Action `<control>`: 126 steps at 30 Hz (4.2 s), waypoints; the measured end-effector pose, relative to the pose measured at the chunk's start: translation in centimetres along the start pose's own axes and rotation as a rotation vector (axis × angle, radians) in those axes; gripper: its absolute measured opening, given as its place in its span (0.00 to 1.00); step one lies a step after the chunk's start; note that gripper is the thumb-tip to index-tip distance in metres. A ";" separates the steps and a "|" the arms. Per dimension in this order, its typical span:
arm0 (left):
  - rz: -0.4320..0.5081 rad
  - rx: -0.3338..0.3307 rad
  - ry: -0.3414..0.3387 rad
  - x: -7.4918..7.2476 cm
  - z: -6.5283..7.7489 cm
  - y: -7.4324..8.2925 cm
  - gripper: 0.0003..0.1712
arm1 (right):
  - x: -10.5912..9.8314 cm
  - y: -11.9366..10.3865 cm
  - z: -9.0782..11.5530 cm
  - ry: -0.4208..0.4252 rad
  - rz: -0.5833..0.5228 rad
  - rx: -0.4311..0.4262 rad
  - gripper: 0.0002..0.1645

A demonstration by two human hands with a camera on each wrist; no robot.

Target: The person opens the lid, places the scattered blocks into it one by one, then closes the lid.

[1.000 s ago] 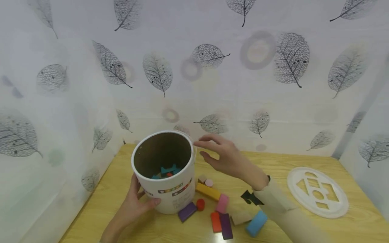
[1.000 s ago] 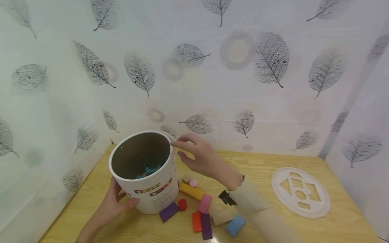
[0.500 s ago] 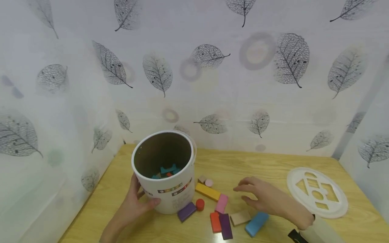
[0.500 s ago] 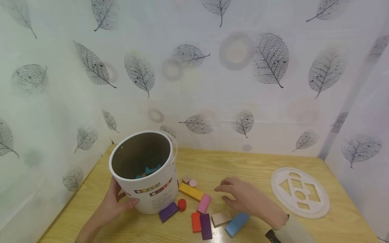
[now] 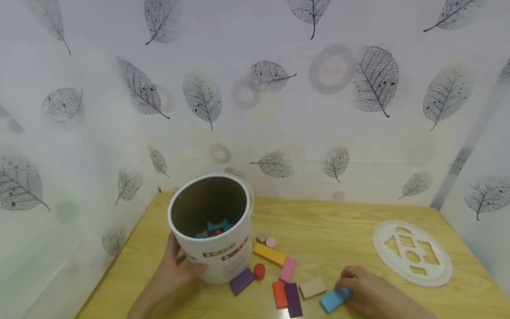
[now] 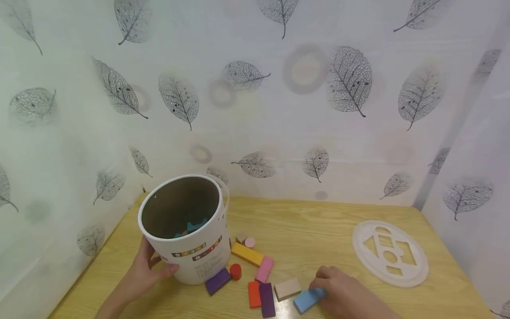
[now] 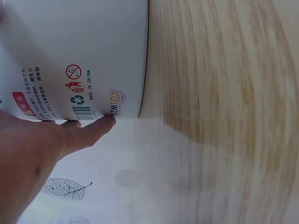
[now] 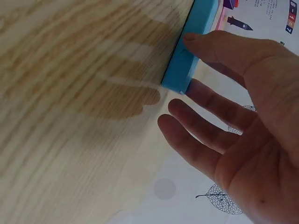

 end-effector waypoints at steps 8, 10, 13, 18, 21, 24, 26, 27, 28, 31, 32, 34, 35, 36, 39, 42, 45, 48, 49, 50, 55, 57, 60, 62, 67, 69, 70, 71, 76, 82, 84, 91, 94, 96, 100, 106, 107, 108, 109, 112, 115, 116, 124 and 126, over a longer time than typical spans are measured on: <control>0.014 -0.039 0.000 0.1 0.1 -0.3 0.73 | 0.1 1.7 0.0 -0.003 -0.012 0.169 0.12; 0.015 -0.049 -0.002 0.1 0.1 -0.3 0.73 | 0.0 2.2 0.0 0.016 0.015 0.215 0.15; 0.016 -0.051 -0.004 0.0 0.1 -0.3 0.73 | 0.0 2.5 -0.1 0.014 0.024 0.257 0.22; 0.012 -0.032 -0.002 0.0 0.3 -0.3 0.72 | 0.5 2.3 -0.8 -0.055 -0.040 0.277 0.28; 0.015 -0.033 -0.008 0.0 0.2 -0.4 0.72 | 0.5 1.9 -1.0 -0.061 -0.035 0.242 0.25; 0.023 -0.033 -0.013 0.1 0.0 -0.4 0.72 | 0.4 1.6 -0.9 -0.048 -0.001 0.207 0.25; 0.027 -0.040 -0.016 0.1 0.0 -0.5 0.72 | 0.3 1.5 -0.9 -0.038 0.016 0.192 0.25; 0.027 -0.041 -0.016 0.1 0.0 -0.5 0.72 | 0.3 1.5 -0.9 -0.032 0.019 0.189 0.25; 0.027 -0.044 -0.015 0.1 0.0 -0.5 0.72 | 0.2 1.4 -0.9 -0.027 0.020 0.186 0.25; 0.028 -0.053 -0.016 0.0 0.0 -0.4 0.72 | 0.0 1.3 -1.0 -0.009 0.020 0.179 0.23; 0.027 -0.055 -0.015 0.0 0.0 -0.4 0.72 | -0.1 1.3 -1.0 -0.002 0.019 0.176 0.23; 0.023 -0.059 -0.016 0.0 0.0 -0.3 0.73 | -0.2 1.3 -1.0 0.006 0.013 0.176 0.23; 0.023 -0.061 -0.017 0.0 0.0 -0.2 0.73 | -0.2 1.2 -1.0 0.012 0.015 0.175 0.23; 0.023 -0.063 -0.018 0.0 0.0 -0.2 0.73 | -0.3 1.2 -0.9 0.018 0.015 0.177 0.22; 0.026 -0.062 -0.018 0.1 0.0 -0.2 0.72 | -0.6 1.2 -0.9 0.059 0.042 0.155 0.22; 0.032 -0.059 -0.015 0.1 -0.1 -0.3 0.72 | -1.2 0.5 -0.8 0.176 0.140 0.061 0.24; 0.031 -0.060 -0.013 0.1 -0.1 -0.3 0.72 | -1.8 -0.3 -0.5 0.321 0.250 -0.050 0.28; 0.028 -0.071 -0.011 0.0 -0.1 -0.3 0.72 | -2.2 -0.6 -0.4 0.394 0.299 -0.099 0.31; 0.028 -0.076 -0.011 0.0 0.0 -0.4 0.72 | -2.3 -0.6 -0.5 0.402 0.301 -0.105 0.32; 0.028 -0.080 -0.012 0.0 0.0 -0.4 0.73 | -2.3 -0.6 -0.5 0.406 0.304 -0.106 0.32; 0.035 -0.083 -0.013 0.1 0.1 -0.5 0.73 | -3.1 -0.7 -0.5 0.418 0.310 -0.088 0.34; 0.034 -0.077 -0.015 0.2 0.1 -0.5 0.73 | -3.6 -0.8 -0.4 0.434 0.306 -0.082 0.35; 0.035 -0.068 -0.018 0.2 0.0 -0.5 0.72 | -4.7 -1.0 -0.1 0.458 0.302 -0.080 0.37; 0.035 -0.065 -0.019 0.2 0.0 -0.5 0.72 | -5.4 -1.0 0.0 0.470 0.305 -0.078 0.39; 0.033 -0.053 -0.016 0.1 0.0 -0.5 0.71 | -6.8 -0.9 0.1 0.484 0.327 -0.077 0.40; 0.030 -0.049 -0.016 0.2 0.0 -0.5 0.71 | -7.1 -1.0 0.1 0.499 0.335 -0.095 0.34; 0.030 -0.046 -0.016 0.2 0.0 -0.6 0.71 | -7.2 -1.0 0.2 0.510 0.343 -0.104 0.27; 0.031 -0.044 -0.016 0.2 0.0 -0.6 0.71 | -7.2 -1.1 0.2 0.521 0.350 -0.114 0.21; 0.030 -0.042 -0.016 0.3 0.0 -0.5 0.71 | -7.4 -1.2 0.1 0.540 0.348 -0.151 0.27; 0.035 -0.040 -0.023 0.1 0.0 -0.2 0.71 | -8.1 -1.7 -0.6 0.552 0.298 -0.207 0.20; 0.036 -0.041 -0.022 0.1 0.0 -0.3 0.71 | -8.4 -1.9 -1.2 0.544 0.292 -0.203 0.25; 0.035 -0.038 -0.024 0.1 0.0 -0.4 0.73 | -10.3 -3.2 -3.8 0.549 0.271 -0.214 0.38; 0.028 -0.029 -0.021 0.1 -0.1 -0.5 0.73 | -11.4 -3.7 -5.1 0.575 0.244 -0.246 0.36; 0.025 -0.019 -0.022 0.1 0.0 -0.4 0.73 | -12.2 -4.0 -5.9 0.595 0.227 -0.264 0.34; 0.032 -0.014 -0.025 0.2 0.1 -0.5 0.73 | -13.5 -4.6 -7.5 0.618 0.208 -0.303 0.31; 0.031 -0.030 -0.020 0.1 0.1 -0.7 0.71 | -15.2 -5.8 -9.4 0.645 0.165 -0.375 0.29; 0.031 -0.030 -0.019 0.1 0.1 -0.7 0.71 | -15.4 -6.0 -9.7 0.655 0.160 -0.384 0.28; 0.030 -0.029 -0.019 0.1 0.1 -0.6 0.71 | -15.6 -6.2 -9.9 0.665 0.151 -0.393 0.28; 0.030 -0.031 -0.018 0.1 0.1 -0.6 0.71 | -15.8 -6.4 -10.1 0.673 0.143 -0.399 0.28; 0.031 -0.028 -0.019 0.1 0.1 -0.7 0.71 | -16.3 -7.1 -10.7 0.695 0.130 -0.420 0.28; 0.033 -0.028 -0.017 0.1 0.1 -0.7 0.71 | -16.8 -7.9 -11.4 0.697 0.113 -0.441 0.28; 0.034 -0.027 -0.016 0.0 0.1 -0.8 0.71 | -17.0 -8.2 -11.5 0.699 0.109 -0.449 0.28; 0.022 -0.013 -0.016 0.0 0.1 -0.7 0.71 | -18.5 -10.4 -12.5 0.711 0.054 -0.522 0.29; 0.022 -0.010 -0.014 0.0 0.1 -0.7 0.71 | -18.9 -11.1 -12.7 0.718 0.043 -0.542 0.28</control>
Point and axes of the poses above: each hand's wrist, its own z-axis away from the middle knuckle, its own x-axis out of the palm, y = z × x, the point moved 8 cm from there along -z, towards the middle knuckle, and after that the axes turned 12 degrees about -y, right-handed, at the moved point
